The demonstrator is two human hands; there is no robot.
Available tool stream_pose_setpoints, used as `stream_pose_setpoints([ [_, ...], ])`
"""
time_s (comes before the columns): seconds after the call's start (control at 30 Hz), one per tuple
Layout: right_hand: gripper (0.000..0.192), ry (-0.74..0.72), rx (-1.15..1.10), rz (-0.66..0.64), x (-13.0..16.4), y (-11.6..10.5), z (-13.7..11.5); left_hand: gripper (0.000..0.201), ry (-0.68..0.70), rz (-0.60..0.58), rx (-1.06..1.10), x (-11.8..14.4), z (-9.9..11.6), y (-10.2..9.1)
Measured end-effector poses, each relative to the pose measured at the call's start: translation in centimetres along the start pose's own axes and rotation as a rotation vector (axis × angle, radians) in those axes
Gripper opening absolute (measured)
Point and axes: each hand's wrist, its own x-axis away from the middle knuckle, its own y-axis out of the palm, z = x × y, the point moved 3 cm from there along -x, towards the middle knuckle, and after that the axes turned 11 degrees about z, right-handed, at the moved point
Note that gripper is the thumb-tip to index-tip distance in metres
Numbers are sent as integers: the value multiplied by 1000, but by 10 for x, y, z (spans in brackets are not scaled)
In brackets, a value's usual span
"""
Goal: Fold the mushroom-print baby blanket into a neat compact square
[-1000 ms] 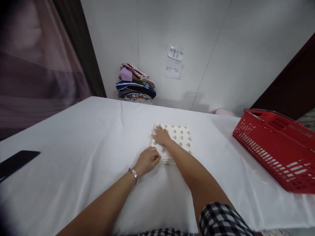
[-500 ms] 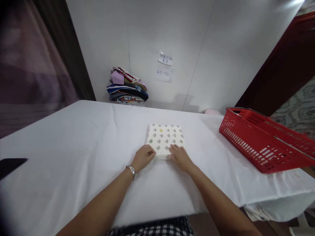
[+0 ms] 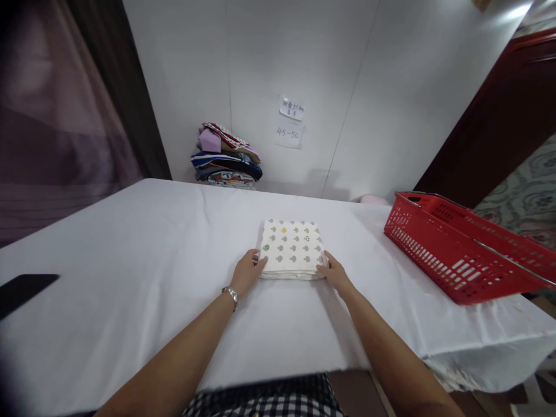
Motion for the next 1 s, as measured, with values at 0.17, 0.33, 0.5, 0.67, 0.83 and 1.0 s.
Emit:
stream_pose_setpoints([
  [0.17, 69, -140, 108, 126, -48, -15, 4, 42, -8, -257, 190, 26, 12, 19],
  [0.33, 51, -421, 411, 344, -68, -21, -14, 46, 35, -697, 409, 54, 24, 36],
  [0.5, 44, -748, 557, 108, -1, 20, -39, 22, 88, -353, 226, 33, 13, 25],
  [0.67, 49, -929, 779, -126, 72, 53, -36, 20, 157, -82, 60, 11, 1, 11],
  [0.83, 47, -1079, 878, -55, 88, 60, -19, 23, 161, 81, -14, -5, -11, -1],
  [1.0, 47, -1116, 823, -32, 85, 62, -17, 30, 207, 140, -111, -28, -14, 0],
])
